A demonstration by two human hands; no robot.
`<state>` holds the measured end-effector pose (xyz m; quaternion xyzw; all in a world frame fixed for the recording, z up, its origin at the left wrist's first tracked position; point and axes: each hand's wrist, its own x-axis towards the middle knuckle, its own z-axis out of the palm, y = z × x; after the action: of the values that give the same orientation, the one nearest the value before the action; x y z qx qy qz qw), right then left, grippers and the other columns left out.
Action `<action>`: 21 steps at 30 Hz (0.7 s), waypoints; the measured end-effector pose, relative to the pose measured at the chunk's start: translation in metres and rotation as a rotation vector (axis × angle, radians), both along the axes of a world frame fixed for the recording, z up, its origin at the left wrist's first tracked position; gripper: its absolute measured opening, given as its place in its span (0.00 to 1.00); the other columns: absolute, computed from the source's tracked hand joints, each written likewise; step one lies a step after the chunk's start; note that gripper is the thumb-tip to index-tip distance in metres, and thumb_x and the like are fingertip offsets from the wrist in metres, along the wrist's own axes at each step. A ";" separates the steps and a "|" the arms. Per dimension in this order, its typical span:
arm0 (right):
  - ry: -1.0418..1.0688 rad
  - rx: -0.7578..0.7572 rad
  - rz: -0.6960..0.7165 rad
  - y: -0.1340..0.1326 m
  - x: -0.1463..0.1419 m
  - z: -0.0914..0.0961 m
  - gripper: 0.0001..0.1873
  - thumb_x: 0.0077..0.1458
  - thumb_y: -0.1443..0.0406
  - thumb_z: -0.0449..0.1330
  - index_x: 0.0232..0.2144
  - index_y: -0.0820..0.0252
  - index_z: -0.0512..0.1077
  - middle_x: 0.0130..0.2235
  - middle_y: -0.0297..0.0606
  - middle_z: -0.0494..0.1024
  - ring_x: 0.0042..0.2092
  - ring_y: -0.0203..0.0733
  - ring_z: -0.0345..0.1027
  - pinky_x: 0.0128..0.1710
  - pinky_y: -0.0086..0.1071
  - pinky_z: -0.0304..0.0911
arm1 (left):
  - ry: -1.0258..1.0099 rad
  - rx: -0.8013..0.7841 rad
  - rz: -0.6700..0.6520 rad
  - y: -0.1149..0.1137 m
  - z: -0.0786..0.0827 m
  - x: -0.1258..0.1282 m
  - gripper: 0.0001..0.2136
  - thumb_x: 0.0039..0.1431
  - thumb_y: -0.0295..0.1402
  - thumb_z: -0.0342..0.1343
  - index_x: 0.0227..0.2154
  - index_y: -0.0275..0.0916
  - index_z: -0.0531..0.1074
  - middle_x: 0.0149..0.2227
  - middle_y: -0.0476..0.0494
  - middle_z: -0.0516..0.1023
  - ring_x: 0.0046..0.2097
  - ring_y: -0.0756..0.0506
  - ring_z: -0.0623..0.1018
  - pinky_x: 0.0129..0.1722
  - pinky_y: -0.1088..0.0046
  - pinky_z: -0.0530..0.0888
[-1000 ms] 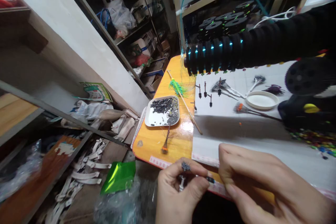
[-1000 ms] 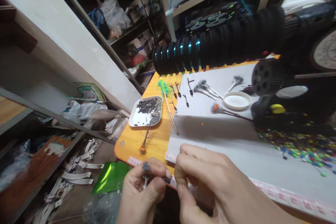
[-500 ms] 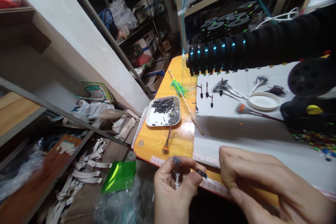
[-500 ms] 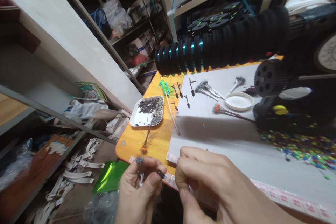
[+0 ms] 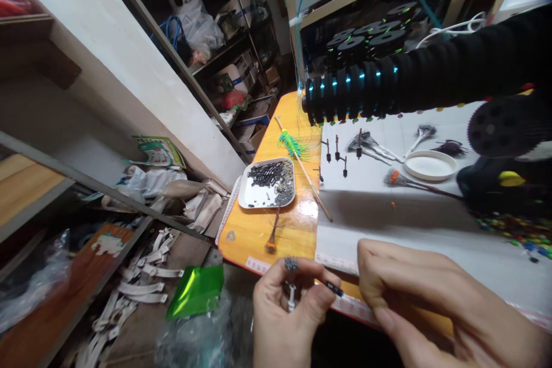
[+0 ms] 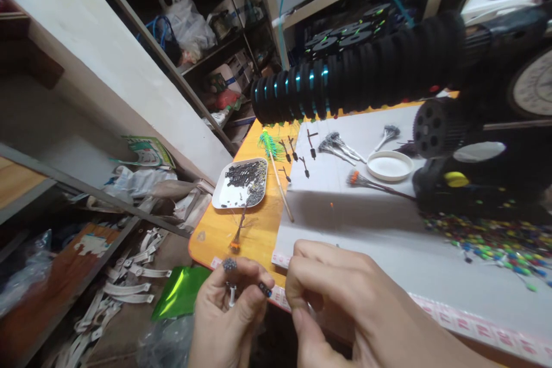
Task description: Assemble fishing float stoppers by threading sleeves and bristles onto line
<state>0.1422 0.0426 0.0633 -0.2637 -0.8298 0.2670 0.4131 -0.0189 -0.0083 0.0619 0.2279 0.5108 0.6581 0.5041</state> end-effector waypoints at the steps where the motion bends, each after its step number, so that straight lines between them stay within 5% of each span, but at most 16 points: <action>1: 0.001 -0.001 -0.003 0.000 0.000 0.000 0.10 0.57 0.73 0.54 0.30 0.52 0.63 0.28 0.33 0.76 0.29 0.39 0.74 0.20 0.26 0.62 | 0.001 0.001 0.002 0.000 0.000 0.000 0.16 0.34 0.40 0.83 0.25 0.39 0.85 0.24 0.45 0.84 0.21 0.59 0.69 0.21 0.90 0.64; 21: 0.026 -0.075 0.055 0.002 0.000 0.005 0.11 0.62 0.71 0.56 0.29 0.53 0.62 0.27 0.31 0.72 0.26 0.36 0.70 0.23 0.24 0.65 | 0.017 0.003 -0.003 0.001 -0.002 -0.001 0.18 0.34 0.42 0.82 0.25 0.37 0.84 0.24 0.44 0.84 0.21 0.58 0.69 0.21 0.87 0.64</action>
<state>0.1425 0.0443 0.0684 -0.2527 -0.8208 0.3122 0.4062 -0.0199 -0.0074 0.0594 0.2349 0.5137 0.6562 0.5004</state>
